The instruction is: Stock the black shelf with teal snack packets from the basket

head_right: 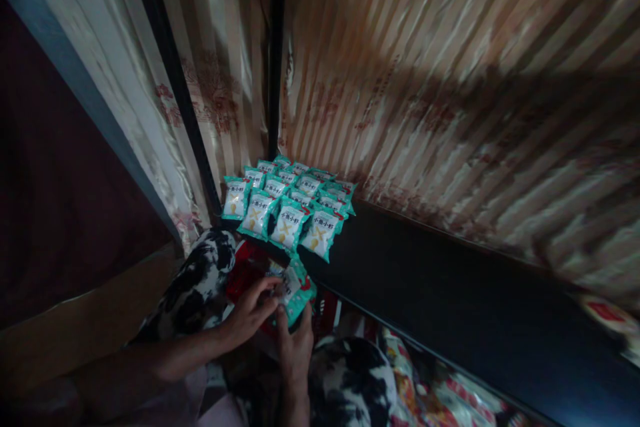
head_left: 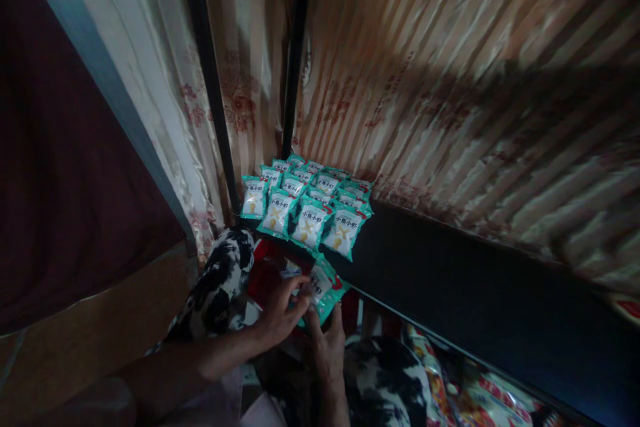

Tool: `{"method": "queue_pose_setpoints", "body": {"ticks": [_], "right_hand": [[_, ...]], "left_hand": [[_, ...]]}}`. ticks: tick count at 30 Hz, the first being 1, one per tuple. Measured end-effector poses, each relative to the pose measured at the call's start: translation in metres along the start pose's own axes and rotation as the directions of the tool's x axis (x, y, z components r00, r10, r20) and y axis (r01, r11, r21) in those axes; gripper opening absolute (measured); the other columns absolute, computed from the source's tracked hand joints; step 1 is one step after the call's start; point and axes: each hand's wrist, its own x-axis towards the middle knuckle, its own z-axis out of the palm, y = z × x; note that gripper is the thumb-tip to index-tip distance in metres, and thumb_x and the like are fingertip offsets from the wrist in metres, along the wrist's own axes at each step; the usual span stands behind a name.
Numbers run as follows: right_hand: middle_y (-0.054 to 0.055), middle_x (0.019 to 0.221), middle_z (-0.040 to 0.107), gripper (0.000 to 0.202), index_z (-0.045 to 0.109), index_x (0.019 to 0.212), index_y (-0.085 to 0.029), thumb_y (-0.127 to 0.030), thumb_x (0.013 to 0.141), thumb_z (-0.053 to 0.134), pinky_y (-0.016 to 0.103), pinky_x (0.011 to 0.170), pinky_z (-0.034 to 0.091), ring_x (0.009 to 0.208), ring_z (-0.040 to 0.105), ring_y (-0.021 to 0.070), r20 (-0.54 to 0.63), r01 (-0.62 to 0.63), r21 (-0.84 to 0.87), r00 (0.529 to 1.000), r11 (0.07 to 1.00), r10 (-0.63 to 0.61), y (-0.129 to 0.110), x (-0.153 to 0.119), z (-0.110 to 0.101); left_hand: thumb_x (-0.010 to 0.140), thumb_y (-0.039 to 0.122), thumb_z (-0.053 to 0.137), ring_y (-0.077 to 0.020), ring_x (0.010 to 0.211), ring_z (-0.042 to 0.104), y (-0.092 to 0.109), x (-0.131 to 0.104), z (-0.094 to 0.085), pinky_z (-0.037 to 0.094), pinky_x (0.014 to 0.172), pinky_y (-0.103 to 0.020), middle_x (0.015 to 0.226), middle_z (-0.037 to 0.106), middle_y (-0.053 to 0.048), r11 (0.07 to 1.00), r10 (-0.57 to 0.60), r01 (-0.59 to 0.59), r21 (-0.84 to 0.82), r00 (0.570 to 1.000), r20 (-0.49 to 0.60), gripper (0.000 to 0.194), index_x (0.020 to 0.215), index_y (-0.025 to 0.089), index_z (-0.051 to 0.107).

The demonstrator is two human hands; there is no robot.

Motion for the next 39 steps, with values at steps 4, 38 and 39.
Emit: {"method": "queue_pose_setpoints", "body": {"ticks": [4, 38, 39], "right_hand": [[0.012, 0.104, 0.066, 0.066, 0.051, 0.12, -0.014, -0.058, 0.072, 0.056, 0.036, 0.077, 0.048, 0.092, 0.061, 0.0271, -0.027, -0.044, 0.07, 0.999, 0.997, 0.046, -0.001, 0.0, -0.003], [0.016, 0.117, 0.062, 0.078, 0.05, 0.128, -0.013, -0.07, 0.074, 0.043, 0.04, 0.085, 0.044, 0.108, 0.056, 0.0324, -0.255, -0.128, -0.127, 0.962, 0.984, 0.092, -0.033, 0.058, -0.081], [0.017, 0.116, 0.062, 0.08, 0.05, 0.128, -0.012, -0.071, 0.074, 0.041, 0.04, 0.084, 0.044, 0.107, 0.056, 0.033, -0.261, -0.139, -0.138, 0.96, 0.981, 0.099, -0.033, 0.062, -0.083]], "left_hand": [[0.075, 0.029, 0.058, -0.0251, 0.108, 0.056, -0.007, 0.007, 0.0, 0.045, 0.094, -0.034, 0.115, 0.063, -0.01, 1.0, -0.008, 0.008, 0.01, 0.999, -0.037, 0.039, 0.113, 0.019, 0.059], [0.075, 0.026, 0.056, -0.0282, 0.117, 0.051, 0.022, 0.063, 0.073, 0.037, 0.103, -0.038, 0.127, 0.057, -0.01, 0.988, 0.106, -0.124, 0.092, 0.978, 0.182, 0.05, 0.124, 0.019, 0.052], [0.075, 0.024, 0.055, -0.0282, 0.118, 0.051, 0.022, 0.066, 0.077, 0.037, 0.104, -0.038, 0.128, 0.056, -0.011, 0.985, 0.123, -0.143, 0.095, 0.973, 0.195, 0.051, 0.125, 0.017, 0.051]]}}
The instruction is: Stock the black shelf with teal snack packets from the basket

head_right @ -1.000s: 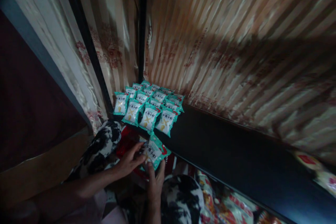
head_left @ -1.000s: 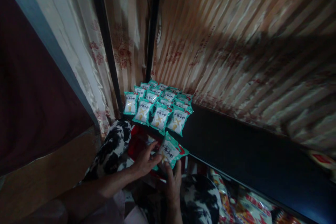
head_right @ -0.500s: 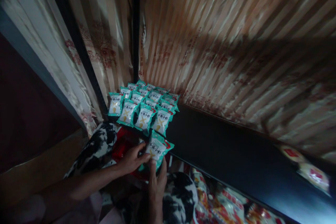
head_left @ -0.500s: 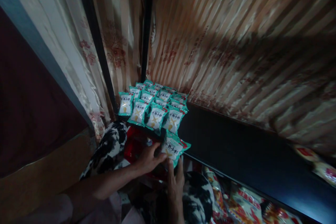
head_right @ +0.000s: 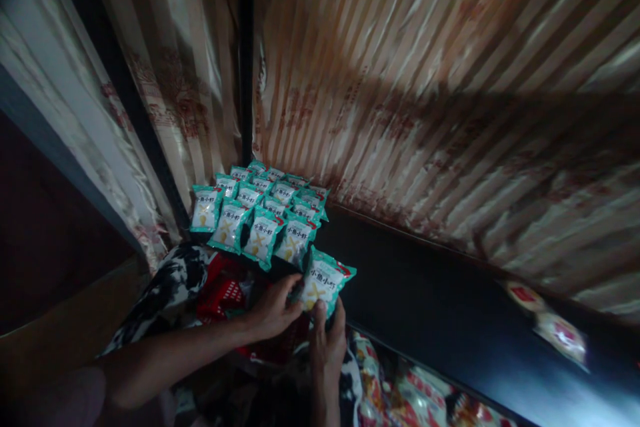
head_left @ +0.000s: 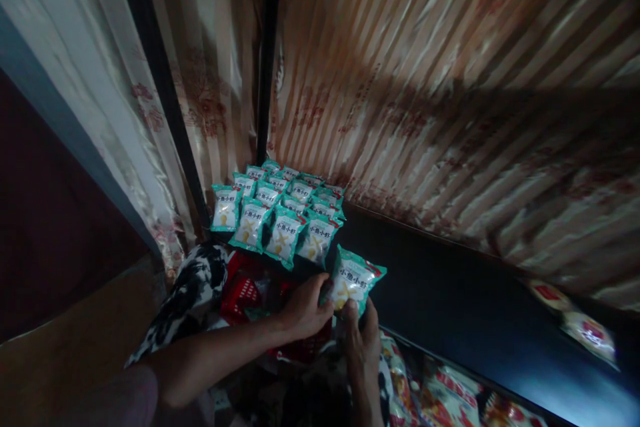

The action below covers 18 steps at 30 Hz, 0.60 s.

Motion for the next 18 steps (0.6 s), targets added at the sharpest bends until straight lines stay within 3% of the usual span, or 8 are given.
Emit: {"method": "queue_pose_setpoints", "body": {"ticks": [10, 13, 18], "right_hand": [[0.018, 0.129, 0.053, 0.081, 0.04, 0.136, -0.012, -0.066, 0.075, 0.042, 0.042, 0.092, 0.039, 0.116, 0.05, 0.0328, -0.012, 0.047, -0.009, 0.999, 0.999, -0.047, 0.009, 0.048, -0.009], [0.018, 0.125, 0.056, 0.081, 0.043, 0.134, -0.013, -0.066, 0.074, 0.042, 0.042, 0.087, 0.042, 0.112, 0.053, 0.0336, -0.052, 0.038, -0.055, 0.998, 0.998, -0.041, 0.015, 0.063, -0.008], [0.018, 0.123, 0.058, 0.079, 0.042, 0.135, -0.013, -0.063, 0.074, 0.039, 0.042, 0.083, 0.044, 0.11, 0.055, 0.034, -0.024, 0.026, -0.143, 0.999, 0.989, -0.03, 0.02, 0.08, -0.011]], "left_hand": [[0.072, 0.015, 0.052, -0.0306, 0.123, 0.045, -0.006, 0.037, 0.038, 0.034, 0.107, -0.042, 0.133, 0.047, -0.017, 0.992, 0.118, -0.12, 0.038, 0.992, 0.049, 0.06, 0.131, 0.012, 0.042], [0.072, 0.015, 0.052, -0.0327, 0.126, 0.041, -0.007, 0.051, 0.048, 0.033, 0.108, -0.043, 0.136, 0.043, -0.021, 0.992, 0.087, -0.095, 0.089, 0.993, 0.082, 0.063, 0.133, 0.008, 0.038], [0.073, 0.015, 0.051, -0.03, 0.129, 0.039, 0.0, 0.067, 0.058, 0.029, 0.111, -0.043, 0.137, 0.043, -0.018, 0.982, 0.024, -0.046, 0.181, 0.993, 0.119, 0.063, 0.133, 0.01, 0.035]]}}
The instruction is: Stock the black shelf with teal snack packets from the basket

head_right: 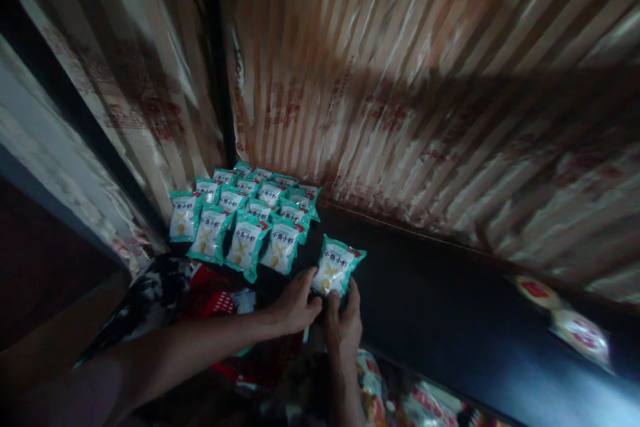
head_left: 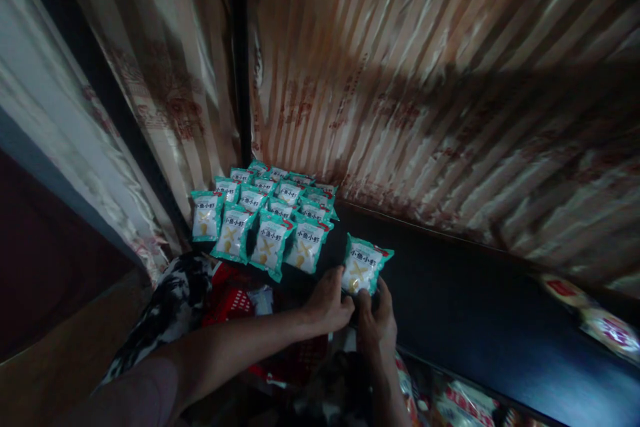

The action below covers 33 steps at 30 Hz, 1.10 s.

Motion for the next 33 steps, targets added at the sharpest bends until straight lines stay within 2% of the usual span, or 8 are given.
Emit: {"method": "queue_pose_setpoints", "body": {"ticks": [6, 12, 18, 25, 33], "right_hand": [[0.019, 0.124, 0.057, 0.08, 0.043, 0.134, -0.011, -0.061, 0.072, 0.039, 0.043, 0.089, 0.043, 0.113, 0.055, 0.0325, -0.016, 0.031, -0.029, 0.999, 0.999, -0.032, 0.002, 0.014, 0.0], [0.019, 0.119, 0.06, 0.071, 0.047, 0.131, -0.01, -0.055, 0.076, 0.036, 0.043, 0.087, 0.044, 0.109, 0.057, 0.0324, -0.068, 0.053, -0.072, 0.996, 0.996, -0.058, 0.003, 0.034, 0.004], [0.02, 0.122, 0.058, 0.073, 0.042, 0.134, -0.01, -0.052, 0.075, 0.034, 0.044, 0.089, 0.043, 0.11, 0.056, 0.0333, -0.058, 0.013, -0.094, 0.998, 0.995, -0.019, -0.003, 0.06, 0.004], [0.019, 0.118, 0.06, 0.076, 0.042, 0.135, -0.012, -0.054, 0.073, 0.034, 0.043, 0.086, 0.043, 0.105, 0.058, 0.032, -0.031, 0.0, -0.073, 1.0, 0.997, -0.002, -0.01, 0.09, 0.006], [0.014, 0.115, 0.062, 0.072, 0.045, 0.134, -0.016, -0.054, 0.074, 0.037, 0.04, 0.084, 0.044, 0.1, 0.059, 0.0279, -0.039, 0.092, 0.015, 0.995, 0.996, -0.092, -0.007, 0.129, 0.023]], "left_hand": [[0.074, 0.015, 0.05, -0.0288, 0.13, 0.038, 0.004, 0.015, 0.005, 0.029, 0.112, -0.04, 0.138, 0.042, -0.019, 0.995, -0.004, 0.002, 0.105, 1.0, 0.021, 0.062, 0.133, 0.008, 0.035], [0.074, 0.015, 0.049, -0.0284, 0.128, 0.04, 0.011, 0.031, 0.009, 0.031, 0.111, -0.034, 0.136, 0.042, -0.021, 0.988, 0.0, -0.004, 0.154, 1.0, 0.029, 0.063, 0.134, 0.002, 0.034], [0.075, 0.012, 0.048, -0.0292, 0.13, 0.036, 0.023, 0.053, 0.013, 0.026, 0.113, -0.034, 0.138, 0.039, -0.024, 0.979, -0.013, -0.001, 0.205, 0.998, 0.066, 0.066, 0.136, -0.005, 0.031], [0.078, 0.018, 0.05, -0.0264, 0.123, 0.045, 0.034, 0.084, 0.008, 0.034, 0.108, -0.031, 0.131, 0.049, -0.019, 0.974, -0.055, 0.048, 0.223, 0.998, 0.028, 0.058, 0.133, 0.002, 0.038], [0.083, 0.03, 0.051, -0.0255, 0.113, 0.054, 0.047, 0.117, 0.001, 0.043, 0.098, -0.031, 0.123, 0.056, -0.018, 0.949, -0.205, 0.212, 0.231, 0.977, -0.055, 0.047, 0.124, 0.008, 0.049]]}}
